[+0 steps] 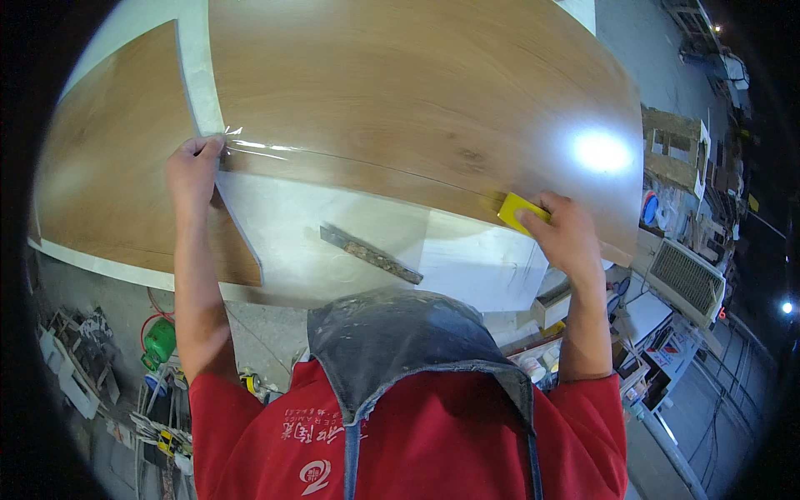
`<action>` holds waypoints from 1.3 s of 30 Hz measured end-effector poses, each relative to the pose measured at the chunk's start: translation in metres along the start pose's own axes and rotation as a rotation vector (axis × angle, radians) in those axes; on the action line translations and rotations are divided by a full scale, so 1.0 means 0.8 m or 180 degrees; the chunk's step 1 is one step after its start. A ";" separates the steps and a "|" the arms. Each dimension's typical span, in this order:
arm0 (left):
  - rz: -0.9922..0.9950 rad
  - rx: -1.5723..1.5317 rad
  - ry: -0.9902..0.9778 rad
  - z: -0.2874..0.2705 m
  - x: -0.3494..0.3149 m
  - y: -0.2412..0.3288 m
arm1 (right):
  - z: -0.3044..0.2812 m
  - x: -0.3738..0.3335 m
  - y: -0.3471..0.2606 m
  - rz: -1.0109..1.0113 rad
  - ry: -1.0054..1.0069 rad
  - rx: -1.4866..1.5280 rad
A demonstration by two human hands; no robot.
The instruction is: The person wipes a large wooden panel with a cloth, then repeatedly applies yellow masking tape along the edges and seams of the panel. They use a utility knife to cut the tape and smooth it down, working methodically around the panel's perimeter.
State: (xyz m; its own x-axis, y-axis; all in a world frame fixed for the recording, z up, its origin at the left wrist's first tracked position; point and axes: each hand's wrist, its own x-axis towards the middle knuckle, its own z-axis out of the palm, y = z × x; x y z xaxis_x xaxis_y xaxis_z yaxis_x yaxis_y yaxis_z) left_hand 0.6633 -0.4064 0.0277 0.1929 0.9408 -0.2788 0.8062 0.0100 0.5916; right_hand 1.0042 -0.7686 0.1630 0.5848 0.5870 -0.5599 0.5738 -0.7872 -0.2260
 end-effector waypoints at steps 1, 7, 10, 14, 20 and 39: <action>0.0018 -0.0042 0.0010 0.000 -0.001 0.000 | 0.003 0.003 -0.002 -0.0029 0.0028 -0.0133; 0.0181 0.0002 0.0002 0.003 0.007 -0.015 | 0.012 0.019 -0.016 -0.0163 0.0027 -0.0631; 0.0134 0.0018 0.0046 0.003 0.001 -0.005 | 0.019 0.027 -0.023 -0.0188 0.0015 -0.0671; 0.0189 0.0182 0.0107 0.007 -0.001 -0.008 | 0.030 0.033 -0.034 -0.0177 0.0122 -0.0730; 0.0480 0.0683 0.0453 0.006 -0.020 0.002 | 0.049 0.043 -0.038 -0.0149 0.0213 -0.0764; 0.2872 0.0796 0.0007 0.174 -0.138 0.187 | 0.052 0.046 -0.043 -0.0030 0.0355 -0.0672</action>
State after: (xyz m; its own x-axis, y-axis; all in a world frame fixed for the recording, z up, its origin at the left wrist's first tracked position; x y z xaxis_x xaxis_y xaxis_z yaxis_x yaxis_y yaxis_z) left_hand 0.8406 -0.5556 0.0420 0.8034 0.5579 0.2081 0.4491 -0.7972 0.4035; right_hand 0.9819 -0.7276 0.1173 0.6319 0.6205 -0.4644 0.6799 -0.7315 -0.0523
